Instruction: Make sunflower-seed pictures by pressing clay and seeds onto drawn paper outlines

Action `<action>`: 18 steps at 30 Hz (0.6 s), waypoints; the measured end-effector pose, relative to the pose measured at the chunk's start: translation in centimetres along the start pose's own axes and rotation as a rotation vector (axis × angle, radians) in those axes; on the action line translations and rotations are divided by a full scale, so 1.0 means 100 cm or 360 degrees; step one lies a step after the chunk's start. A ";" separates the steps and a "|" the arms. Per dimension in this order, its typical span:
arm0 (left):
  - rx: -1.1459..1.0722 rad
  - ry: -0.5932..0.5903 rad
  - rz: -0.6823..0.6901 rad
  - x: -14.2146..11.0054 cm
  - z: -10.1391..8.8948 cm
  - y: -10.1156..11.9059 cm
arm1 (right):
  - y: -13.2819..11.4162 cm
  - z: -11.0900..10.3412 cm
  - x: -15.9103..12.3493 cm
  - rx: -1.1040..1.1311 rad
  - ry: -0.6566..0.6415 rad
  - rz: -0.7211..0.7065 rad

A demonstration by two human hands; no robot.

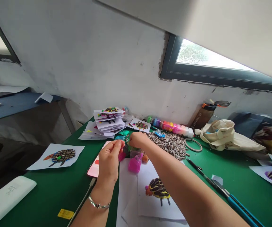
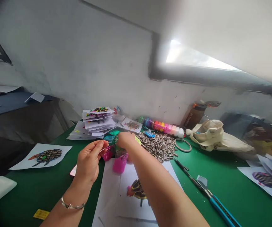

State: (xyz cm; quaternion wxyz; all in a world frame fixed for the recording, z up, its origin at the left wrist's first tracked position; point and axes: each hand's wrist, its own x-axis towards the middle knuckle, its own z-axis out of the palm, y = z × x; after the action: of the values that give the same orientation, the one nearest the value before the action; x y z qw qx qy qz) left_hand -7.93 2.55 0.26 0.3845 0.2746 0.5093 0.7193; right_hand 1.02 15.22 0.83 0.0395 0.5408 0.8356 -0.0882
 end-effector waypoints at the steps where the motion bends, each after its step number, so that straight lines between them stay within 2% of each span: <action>1: 0.0013 -0.0008 -0.0005 0.000 0.000 0.000 | -0.001 0.001 -0.001 -0.0001 -0.0032 -0.0009; 5: 0.0040 -0.0041 -0.0028 0.000 0.001 -0.002 | 0.001 0.002 -0.006 0.0068 -0.0086 -0.0043; 9: 0.0089 -0.0061 -0.0004 0.000 0.000 -0.006 | 0.010 -0.004 -0.006 0.0271 -0.0020 -0.0046; 11: 0.0156 -0.0088 0.0059 0.000 -0.001 -0.008 | 0.020 -0.012 -0.005 0.0413 0.0093 -0.0056; 14: 0.0344 -0.0139 0.0184 0.000 -0.003 -0.011 | 0.041 -0.026 -0.010 0.0648 0.0367 -0.0060; 18: 0.0548 -0.0263 0.0227 -0.006 -0.001 -0.010 | 0.063 -0.036 -0.041 0.0970 0.0731 -0.0037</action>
State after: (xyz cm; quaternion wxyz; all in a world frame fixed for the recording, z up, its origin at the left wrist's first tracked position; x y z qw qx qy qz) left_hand -7.43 2.22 -0.73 0.3204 0.4298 0.5707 0.6220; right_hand 8.52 14.74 4.39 -0.3123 0.5240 0.7641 -0.2098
